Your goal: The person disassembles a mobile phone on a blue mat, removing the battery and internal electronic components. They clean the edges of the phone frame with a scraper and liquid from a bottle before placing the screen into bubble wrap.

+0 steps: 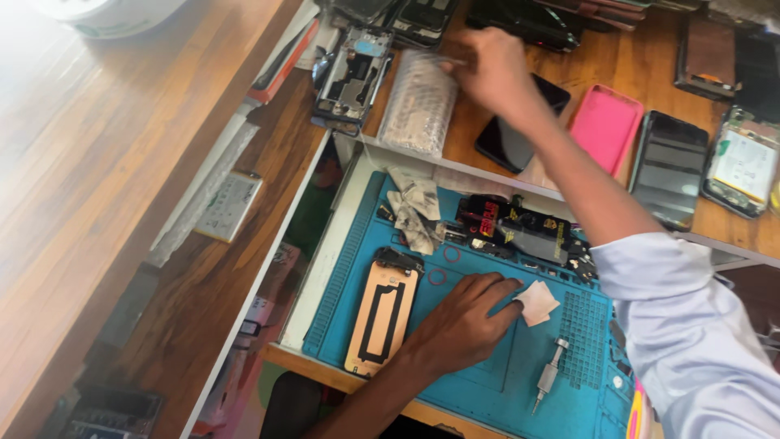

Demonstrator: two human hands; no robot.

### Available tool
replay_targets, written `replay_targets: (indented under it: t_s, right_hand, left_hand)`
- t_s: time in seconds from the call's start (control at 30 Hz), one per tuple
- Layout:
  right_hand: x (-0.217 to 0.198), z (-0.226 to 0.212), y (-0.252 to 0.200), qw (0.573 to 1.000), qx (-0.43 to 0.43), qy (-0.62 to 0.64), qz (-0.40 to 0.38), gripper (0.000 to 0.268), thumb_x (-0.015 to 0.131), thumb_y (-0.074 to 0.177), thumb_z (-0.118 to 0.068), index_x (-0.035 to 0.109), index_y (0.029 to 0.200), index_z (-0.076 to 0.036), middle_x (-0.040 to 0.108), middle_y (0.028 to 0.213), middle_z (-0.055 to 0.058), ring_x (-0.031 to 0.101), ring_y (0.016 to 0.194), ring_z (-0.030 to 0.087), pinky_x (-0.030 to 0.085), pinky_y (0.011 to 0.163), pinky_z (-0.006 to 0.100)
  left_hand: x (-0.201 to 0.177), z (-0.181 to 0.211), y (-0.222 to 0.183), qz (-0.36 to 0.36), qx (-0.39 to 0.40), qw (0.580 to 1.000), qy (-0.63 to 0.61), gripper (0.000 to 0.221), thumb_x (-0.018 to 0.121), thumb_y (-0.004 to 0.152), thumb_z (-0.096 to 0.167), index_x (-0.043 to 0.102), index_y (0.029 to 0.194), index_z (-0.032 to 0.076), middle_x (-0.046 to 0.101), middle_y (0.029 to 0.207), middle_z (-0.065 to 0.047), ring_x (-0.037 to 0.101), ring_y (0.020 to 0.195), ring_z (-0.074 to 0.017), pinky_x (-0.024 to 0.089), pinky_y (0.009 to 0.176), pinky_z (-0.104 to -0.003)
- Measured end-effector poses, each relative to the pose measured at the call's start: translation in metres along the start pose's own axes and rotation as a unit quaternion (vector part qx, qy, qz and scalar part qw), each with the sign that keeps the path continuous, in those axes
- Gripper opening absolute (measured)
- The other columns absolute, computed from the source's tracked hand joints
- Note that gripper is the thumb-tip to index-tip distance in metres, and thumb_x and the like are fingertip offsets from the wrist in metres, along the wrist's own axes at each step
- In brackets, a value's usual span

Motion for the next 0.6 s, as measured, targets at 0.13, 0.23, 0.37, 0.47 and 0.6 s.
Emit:
replay_targets:
  t_s: [0.13, 0.23, 0.37, 0.47, 0.6]
  right_hand:
    - [0.006, -0.025, -0.018, 0.995, -0.005, -0.042, -0.086, 0.067, 0.079, 0.096, -0.049, 0.062, 0.133, 0.004, 0.058, 0.134, 0.034, 0.056, 0.129, 0.046, 0.047, 0.107, 0.055]
    - [0.008, -0.043, -0.041, 0.984, -0.115, -0.038, -0.128, 0.079, 0.080, 0.089, -0.051, 0.054, 0.144, 0.000, 0.039, 0.146, 0.039, 0.040, 0.130, 0.060, 0.041, 0.101, 0.063]
    - [0.010, -0.058, -0.054, 0.986, -0.072, -0.055, -0.142, 0.089, 0.077, 0.084, -0.056, 0.046, 0.151, -0.006, 0.035, 0.153, 0.032, 0.038, 0.133, 0.060, 0.042, 0.106, 0.061]
    - [0.016, -0.071, -0.054, 0.989, -0.043, -0.045, -0.131, 0.087, 0.075, 0.087, -0.059, 0.047, 0.148, -0.004, 0.037, 0.152, 0.032, 0.037, 0.134, 0.061, 0.042, 0.107, 0.060]
    - [0.010, -0.082, -0.060, 0.996, -0.069, -0.032, -0.053, 0.087, 0.077, 0.088, -0.057, 0.047, 0.146, 0.001, 0.037, 0.148, 0.034, 0.034, 0.131, 0.062, 0.039, 0.105, 0.061]
  left_hand:
    - [0.000, -0.001, -0.001, 0.008, -0.012, 1.000, 0.006, 0.021, 0.065, 0.089, 0.000, 0.071, 0.108, -0.003, 0.065, 0.132, -0.018, 0.059, 0.128, -0.0341, 0.049, 0.109, -0.046]
    - [0.000, -0.001, -0.001, 0.002, -0.017, 1.000, 0.001, 0.023, 0.065, 0.087, -0.001, 0.071, 0.110, -0.003, 0.064, 0.133, -0.020, 0.059, 0.127, -0.0354, 0.049, 0.109, -0.048]
    - [0.000, 0.001, -0.001, -0.004, -0.012, 1.000, 0.001, 0.025, 0.066, 0.086, -0.002, 0.071, 0.111, -0.003, 0.064, 0.133, -0.020, 0.059, 0.127, -0.0365, 0.049, 0.109, -0.049]
    - [-0.005, -0.005, 0.001, 0.004, 0.001, 1.000, 0.009, 0.025, 0.068, 0.084, -0.002, 0.071, 0.108, -0.003, 0.064, 0.133, -0.020, 0.059, 0.125, -0.0386, 0.049, 0.108, -0.050]
    - [-0.014, -0.009, 0.003, 0.025, -0.059, 0.998, -0.006, 0.024, 0.069, 0.087, 0.000, 0.072, 0.111, 0.001, 0.065, 0.129, -0.018, 0.061, 0.124, -0.0360, 0.049, 0.107, -0.050]
Point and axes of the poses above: each hand's wrist, its own y-axis towards the middle knuckle, its own x-axis out of the palm, z = x × y, the point moved 1 cm from there along y, towards the middle knuckle
